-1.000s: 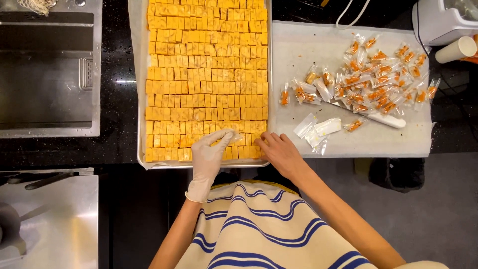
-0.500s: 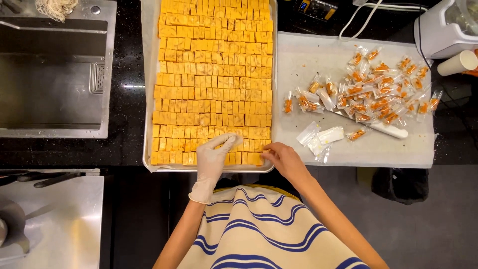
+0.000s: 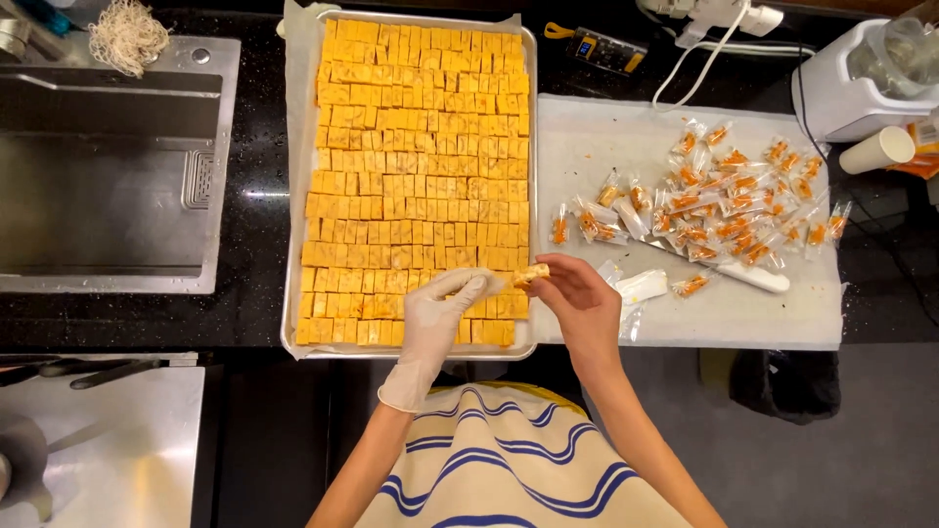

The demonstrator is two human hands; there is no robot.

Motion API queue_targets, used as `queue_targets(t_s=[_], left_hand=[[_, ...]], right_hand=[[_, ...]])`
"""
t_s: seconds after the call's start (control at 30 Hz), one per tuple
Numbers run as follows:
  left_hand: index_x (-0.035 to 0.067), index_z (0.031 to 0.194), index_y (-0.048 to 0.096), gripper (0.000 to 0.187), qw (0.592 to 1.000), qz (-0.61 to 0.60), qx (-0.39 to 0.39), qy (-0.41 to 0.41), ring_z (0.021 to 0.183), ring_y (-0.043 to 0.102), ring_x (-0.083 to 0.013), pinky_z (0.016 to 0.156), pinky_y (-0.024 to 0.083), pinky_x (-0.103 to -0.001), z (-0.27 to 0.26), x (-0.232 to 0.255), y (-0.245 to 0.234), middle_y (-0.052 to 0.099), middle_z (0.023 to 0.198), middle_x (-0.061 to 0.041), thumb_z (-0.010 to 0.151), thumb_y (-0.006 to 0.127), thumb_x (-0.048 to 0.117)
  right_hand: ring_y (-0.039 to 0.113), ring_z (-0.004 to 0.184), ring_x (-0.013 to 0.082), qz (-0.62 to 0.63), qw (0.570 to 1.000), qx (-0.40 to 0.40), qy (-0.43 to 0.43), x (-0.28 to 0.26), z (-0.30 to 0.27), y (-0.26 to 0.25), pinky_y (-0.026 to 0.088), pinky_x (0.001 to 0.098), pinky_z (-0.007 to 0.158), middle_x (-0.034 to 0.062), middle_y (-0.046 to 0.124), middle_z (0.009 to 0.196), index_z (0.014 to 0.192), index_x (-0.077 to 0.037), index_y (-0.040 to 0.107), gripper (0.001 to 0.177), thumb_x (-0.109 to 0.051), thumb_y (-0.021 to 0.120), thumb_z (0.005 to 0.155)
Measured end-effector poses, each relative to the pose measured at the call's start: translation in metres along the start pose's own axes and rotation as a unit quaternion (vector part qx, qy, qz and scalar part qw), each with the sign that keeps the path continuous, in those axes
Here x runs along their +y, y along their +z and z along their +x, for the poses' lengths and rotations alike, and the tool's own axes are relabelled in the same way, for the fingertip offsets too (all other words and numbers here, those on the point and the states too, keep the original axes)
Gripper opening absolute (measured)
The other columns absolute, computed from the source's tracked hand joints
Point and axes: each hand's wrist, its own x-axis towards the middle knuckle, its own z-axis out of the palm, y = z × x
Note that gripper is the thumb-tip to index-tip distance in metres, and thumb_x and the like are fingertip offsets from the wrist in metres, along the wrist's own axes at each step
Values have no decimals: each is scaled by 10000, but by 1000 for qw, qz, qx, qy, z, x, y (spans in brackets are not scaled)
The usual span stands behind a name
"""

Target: Wrapping individual yellow candy squares in clear plastic wrappers

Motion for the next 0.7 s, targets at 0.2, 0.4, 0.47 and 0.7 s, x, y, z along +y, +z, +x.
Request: queue_targets(t_s=[0.2, 0.4, 0.47, 0.7], left_hand=[[83, 1077, 941, 94, 999, -53, 7, -4, 1127, 793, -170, 1082, 640, -413, 3, 13, 14, 910, 1110, -115, 994, 910, 115], [160, 1046, 945, 56, 998, 13, -24, 60, 1167, 832, -235, 1136, 598, -442, 5, 25, 10, 913, 1132, -89, 1004, 910, 175], [155, 1049, 941, 61, 997, 16, -29, 65, 1175, 832, -243, 1141, 594, -444, 7, 25, 9, 911, 1140, -93, 1005, 910, 182], [177, 1062, 944, 81, 998, 13, -57, 25, 1183, 825, -200, 1133, 600, -404, 21, 14, 11, 913, 1153, -75, 996, 928, 220]], right_hand=[[790, 980, 208, 7, 999, 4, -52, -5, 5, 9, 705, 397, 941, 178, 833, 1118, 1306, 47, 806, 358, 2, 893, 962], [822, 984, 222, -35, 990, -14, -138, -6, 9, 4, 708, 405, 956, 193, 838, 1085, 1222, 70, 842, 291, 75, 898, 936], [823, 986, 230, -40, 988, -19, -151, -8, 12, 3, 707, 403, 961, 200, 834, 1092, 1204, 74, 844, 286, 87, 901, 924], [781, 930, 189, -46, 979, -39, -194, -4, 20, -4, 706, 350, 881, 199, 825, 1059, 1125, 57, 872, 264, 133, 916, 875]])
